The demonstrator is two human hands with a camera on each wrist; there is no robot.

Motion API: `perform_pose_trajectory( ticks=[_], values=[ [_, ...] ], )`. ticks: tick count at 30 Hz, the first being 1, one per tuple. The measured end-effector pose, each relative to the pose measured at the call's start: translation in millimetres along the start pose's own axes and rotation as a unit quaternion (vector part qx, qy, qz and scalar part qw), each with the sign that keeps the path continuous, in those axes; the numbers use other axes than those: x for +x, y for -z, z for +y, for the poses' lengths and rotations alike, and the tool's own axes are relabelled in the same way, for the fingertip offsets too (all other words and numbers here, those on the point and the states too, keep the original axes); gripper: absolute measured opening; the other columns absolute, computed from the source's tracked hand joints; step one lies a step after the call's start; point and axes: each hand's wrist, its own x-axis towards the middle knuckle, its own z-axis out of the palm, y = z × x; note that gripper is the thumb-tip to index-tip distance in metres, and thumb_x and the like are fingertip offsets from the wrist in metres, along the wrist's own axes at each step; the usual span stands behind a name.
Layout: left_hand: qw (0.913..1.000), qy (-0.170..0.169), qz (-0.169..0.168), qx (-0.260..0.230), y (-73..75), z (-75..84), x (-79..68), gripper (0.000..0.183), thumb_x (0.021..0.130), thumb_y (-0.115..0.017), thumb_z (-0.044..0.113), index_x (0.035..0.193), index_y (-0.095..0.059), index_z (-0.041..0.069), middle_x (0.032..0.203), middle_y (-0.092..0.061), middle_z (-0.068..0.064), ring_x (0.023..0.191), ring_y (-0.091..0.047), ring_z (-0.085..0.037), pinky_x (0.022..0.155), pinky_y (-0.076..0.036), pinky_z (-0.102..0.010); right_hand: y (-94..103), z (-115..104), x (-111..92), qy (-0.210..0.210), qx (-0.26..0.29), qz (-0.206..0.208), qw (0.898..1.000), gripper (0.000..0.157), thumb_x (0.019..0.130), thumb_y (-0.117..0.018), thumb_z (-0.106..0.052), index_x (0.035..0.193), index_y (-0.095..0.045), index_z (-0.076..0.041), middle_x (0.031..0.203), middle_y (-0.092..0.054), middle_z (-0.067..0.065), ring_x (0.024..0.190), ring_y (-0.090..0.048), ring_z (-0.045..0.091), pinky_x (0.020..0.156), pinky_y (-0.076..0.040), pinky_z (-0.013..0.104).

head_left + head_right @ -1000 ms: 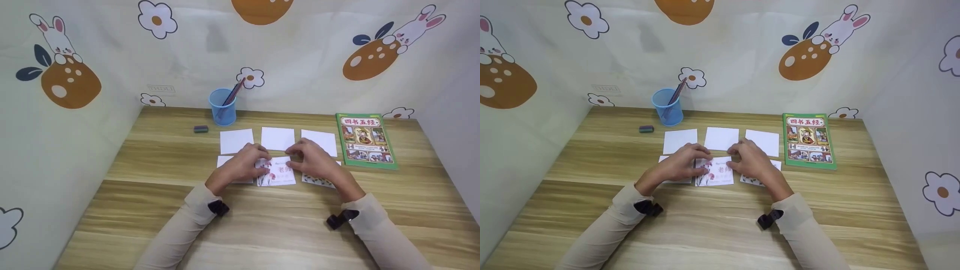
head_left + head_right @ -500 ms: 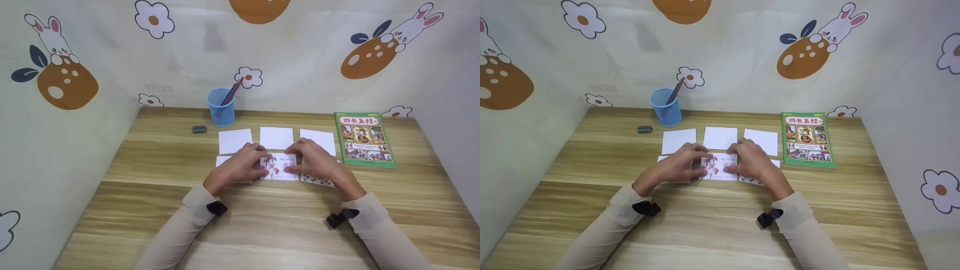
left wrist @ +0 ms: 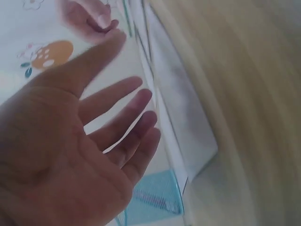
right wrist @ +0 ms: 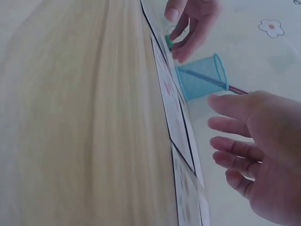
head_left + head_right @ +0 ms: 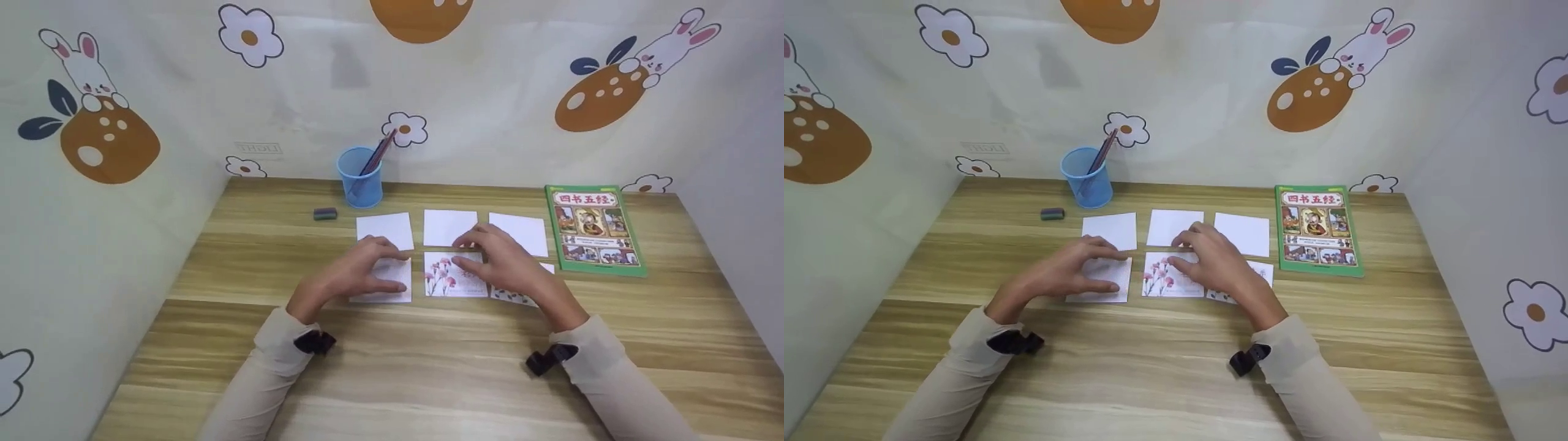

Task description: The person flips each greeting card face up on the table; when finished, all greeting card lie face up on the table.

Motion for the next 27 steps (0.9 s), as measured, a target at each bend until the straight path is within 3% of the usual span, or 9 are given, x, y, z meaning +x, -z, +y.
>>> perform_pose_trajectory(
  ticks=[5,9,12,18,27],
  values=[
    [0.9995,0.031,-0.01,-0.001,9.8,-9.3,-17.2,0.073,0.084,-0.094,0.038,0.147,-0.068,0.013,0.145,-0.062,-0.014,0.138,-0.053,-0.033,0.12,-0.046,-0.054,-17.7,-18,10,0.043,-0.001,-0.023,0.999,0.034,0.101,-0.078,-0.033,0.126,-0.077,-0.01,0.119,-0.072,0.008,0.111,-0.067,0.025,0.1,-0.058,0.046],
    [0.999,0.043,-0.012,0.005,10.3,-14.3,-19.4,0.08,0.079,-0.098,0.036,0.15,-0.066,0.018,0.146,-0.057,-0.013,0.138,-0.048,-0.031,0.119,-0.047,-0.051,-33.6,-37,18,0.057,-0.021,-0.037,0.997,0.04,0.099,-0.08,-0.036,0.128,-0.076,-0.01,0.121,-0.07,0.009,0.112,-0.063,0.024,0.099,-0.057,0.045],
    [0.999,0.04,-0.015,0.015,8.5,-16.4,-18.6,0.081,0.078,-0.1,0.034,0.149,-0.066,0.017,0.145,-0.057,-0.013,0.136,-0.049,-0.031,0.117,-0.048,-0.049,-44.1,-50,24,0.063,-0.046,-0.041,0.996,0.052,0.095,-0.082,-0.044,0.134,-0.074,-0.01,0.124,-0.068,0.009,0.113,-0.06,0.025,0.098,-0.055,0.045],
    [0.9988,0.041,-0.013,0.022,5.6,-18.2,-16.4,0.08,0.077,-0.1,0.031,0.147,-0.067,0.016,0.143,-0.058,-0.013,0.134,-0.048,-0.031,0.115,-0.049,-0.049,-54.9,-59,27,0.039,-0.055,-0.045,0.997,0.074,0.085,-0.09,-0.054,0.141,-0.07,-0.009,0.13,-0.063,0.01,0.115,-0.055,0.027,0.095,-0.051,0.045],
    [0.9988,0.043,-0.01,0.02,4.8,-18.2,-16.1,0.082,0.076,-0.101,0.031,0.149,-0.066,0.016,0.139,-0.062,-0.013,0.131,-0.048,-0.03,0.11,-0.049,-0.048,-54.2,-58,25,0.02,-0.001,-0.066,0.998,0.069,0.083,-0.093,-0.048,0.134,-0.068,-0.008,0.128,-0.06,0.01,0.116,-0.05,0.026,0.098,-0.045,0.045]
  ],
)
